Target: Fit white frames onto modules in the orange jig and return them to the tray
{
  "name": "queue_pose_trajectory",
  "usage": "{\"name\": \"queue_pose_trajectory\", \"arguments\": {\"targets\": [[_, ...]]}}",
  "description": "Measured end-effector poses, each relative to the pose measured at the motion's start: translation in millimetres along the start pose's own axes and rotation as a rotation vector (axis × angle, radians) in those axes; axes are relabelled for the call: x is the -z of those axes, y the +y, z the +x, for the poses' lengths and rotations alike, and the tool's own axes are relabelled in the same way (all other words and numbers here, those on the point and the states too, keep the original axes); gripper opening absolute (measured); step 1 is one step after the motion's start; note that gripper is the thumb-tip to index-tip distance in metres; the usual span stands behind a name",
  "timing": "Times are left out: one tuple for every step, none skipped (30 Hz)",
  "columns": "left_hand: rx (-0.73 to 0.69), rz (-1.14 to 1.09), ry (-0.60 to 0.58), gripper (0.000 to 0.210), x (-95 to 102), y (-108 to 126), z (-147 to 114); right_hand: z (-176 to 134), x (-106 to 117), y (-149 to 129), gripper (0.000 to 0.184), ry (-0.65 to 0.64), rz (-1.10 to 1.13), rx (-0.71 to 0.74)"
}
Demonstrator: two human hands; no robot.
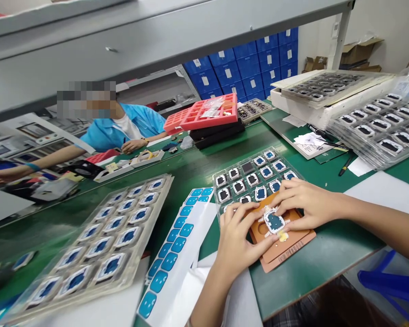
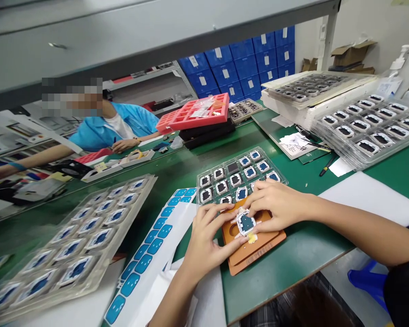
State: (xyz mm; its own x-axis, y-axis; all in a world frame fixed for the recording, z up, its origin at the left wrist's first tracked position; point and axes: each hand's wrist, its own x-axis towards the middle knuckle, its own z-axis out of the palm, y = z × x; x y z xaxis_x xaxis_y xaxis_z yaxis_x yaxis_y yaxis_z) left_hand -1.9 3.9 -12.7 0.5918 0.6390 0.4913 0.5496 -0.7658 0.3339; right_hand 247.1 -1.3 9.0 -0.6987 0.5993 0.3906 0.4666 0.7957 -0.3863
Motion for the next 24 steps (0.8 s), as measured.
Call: {"name": "queue_pose_trajectory", "arguments": {"targets": [[0.017, 0.018, -0.026, 0.043, 0.5, 0, 0, 0, -1, 1, 0.022, -0.015, -0.001, -0.001], [0.031, 0.034, -0.048, 0.042, 0.9, 0, 0, 0, -2, 1, 0.021, -0.025, 0.003, -0.001], [0.039, 0.043, -0.060, 0.042, 1.1, 1, -1, 1, -3, 2, 0.020, -0.028, 0.011, -0.001], [0.044, 0.039, -0.059, 0.041, 1.2, 1, -1, 1, -3, 3, 0.020, -0.020, 0.025, -0.001], [0.042, 0.021, -0.047, 0.041, 1.2, 0, -1, 2, -4, 3, 0.019, -0.006, 0.043, -0.003], [0.037, -0.015, -0.032, 0.041, 1.2, 0, -1, 2, -4, 3, 0.019, 0.011, 0.065, -0.007], [0.031, -0.064, -0.023, 0.041, 1.3, -1, -2, 2, -4, 3, 0.019, 0.024, 0.090, -0.011], [0.023, -0.118, -0.028, 0.044, 1.6, -1, -2, 3, -4, 3, 0.021, 0.029, 0.115, -0.016], [0.015, -0.168, -0.051, 0.048, 2.1, -2, -2, 3, -3, 3, 0.023, 0.027, 0.136, -0.023], [0.007, -0.203, -0.089, 0.055, 2.6, -3, -2, 3, -3, 3, 0.026, 0.023, 0.151, -0.032], [0.003, -0.218, -0.134, 0.063, 3.1, -3, -2, 3, -3, 3, 0.028, 0.023, 0.165, -0.044], [0.006, -0.214, -0.180, 0.070, 3.3, -3, -2, 3, -4, 4, 0.030, 0.031, 0.184, -0.057], [0.012, -0.199, -0.219, 0.076, 3.1, -2, -2, 3, -5, 5, 0.033, 0.047, 0.213, -0.073], [0.020, -0.178, -0.246, 0.079, 2.6, -1, -3, 3, -7, 7, 0.036, 0.069, 0.261, -0.092], [0.025, -0.160, -0.260, 0.081, 1.8, -1, -3, 3, -10, 9, 0.041, 0.088, 0.331, -0.113], [0.024, -0.145, -0.263, 0.081, 0.9, 0, -3, 3, -12, 10, 0.046, 0.102, 0.419, -0.134], [0.018, -0.134, -0.256, 0.080, 0.0, 0, -3, 4, -15, 12, 0.051, 0.109, 0.516, -0.155], [0.012, -0.122, -0.237, 0.078, -0.5, -2, -3, 4, -17, 14, 0.055, 0.107, 0.611, -0.179], [0.017, -0.105, -0.205, 0.074, -0.3, -6, -2, 4, -19, 15, 0.059, 0.102, 0.693, -0.203], [0.040, -0.082, -0.159, 0.068, 0.7, -11, -1, 4, -21, 17, 0.061, 0.095, 0.758, -0.227], [0.088, -0.052, -0.102, 0.060, 2.7, -19, 1, 4, -22, 18, 0.062, 0.085, 0.806, -0.252], [0.165, -0.016, -0.044, 0.052, 5.6, -28, 3, 4, -22, 19, 0.063, 0.077, 0.840, -0.275], [0.264, 0.023, 0.009, 0.047, 9.4, -39, 5, 4, -22, 20, 0.064, 0.068, 0.868, -0.295], [0.376, 0.059, 0.045, 0.045, 13.7, -50, 6, 4, -21, 21, 0.064, 0.061, 0.892, -0.309]]}}
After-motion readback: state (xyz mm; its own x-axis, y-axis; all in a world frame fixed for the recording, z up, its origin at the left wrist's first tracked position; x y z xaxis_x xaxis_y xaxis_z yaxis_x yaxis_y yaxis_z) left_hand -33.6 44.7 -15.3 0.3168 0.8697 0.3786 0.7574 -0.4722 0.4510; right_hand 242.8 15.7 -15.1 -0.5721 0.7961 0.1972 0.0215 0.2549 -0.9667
